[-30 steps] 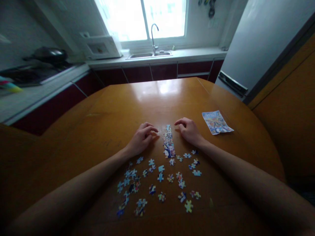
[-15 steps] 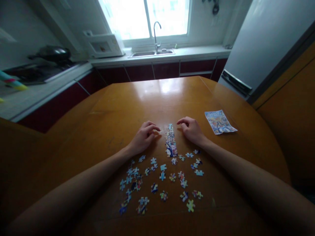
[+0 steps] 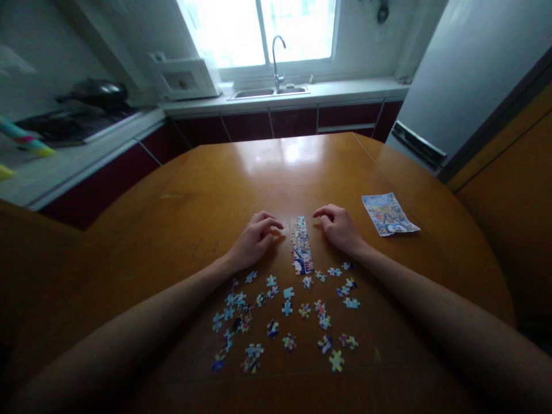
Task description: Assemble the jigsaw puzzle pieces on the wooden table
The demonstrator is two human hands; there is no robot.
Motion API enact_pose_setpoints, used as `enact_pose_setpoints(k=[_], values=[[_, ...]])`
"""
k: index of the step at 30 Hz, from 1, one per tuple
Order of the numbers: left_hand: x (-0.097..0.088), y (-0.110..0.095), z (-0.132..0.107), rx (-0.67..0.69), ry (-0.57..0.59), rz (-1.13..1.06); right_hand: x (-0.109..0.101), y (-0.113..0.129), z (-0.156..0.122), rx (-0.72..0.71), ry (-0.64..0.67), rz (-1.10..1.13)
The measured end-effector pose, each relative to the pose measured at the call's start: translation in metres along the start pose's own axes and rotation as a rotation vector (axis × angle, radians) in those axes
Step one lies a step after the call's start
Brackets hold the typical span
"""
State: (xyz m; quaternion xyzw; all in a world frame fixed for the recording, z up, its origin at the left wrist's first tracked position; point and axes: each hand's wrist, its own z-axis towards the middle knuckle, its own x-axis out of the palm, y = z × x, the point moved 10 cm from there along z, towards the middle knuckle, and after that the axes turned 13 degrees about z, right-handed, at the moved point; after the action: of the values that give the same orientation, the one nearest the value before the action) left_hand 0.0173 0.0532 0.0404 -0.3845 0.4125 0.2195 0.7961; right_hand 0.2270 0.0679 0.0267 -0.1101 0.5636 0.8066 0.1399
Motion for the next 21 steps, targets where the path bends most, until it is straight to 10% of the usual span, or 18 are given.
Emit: enact_pose_setpoints(k=[21], values=[[-0.004, 0.043, 0.004, -0.293, -0.081, -0.334, 0.001, 0.006, -0.005, -0.001, 0.05, -0.046]])
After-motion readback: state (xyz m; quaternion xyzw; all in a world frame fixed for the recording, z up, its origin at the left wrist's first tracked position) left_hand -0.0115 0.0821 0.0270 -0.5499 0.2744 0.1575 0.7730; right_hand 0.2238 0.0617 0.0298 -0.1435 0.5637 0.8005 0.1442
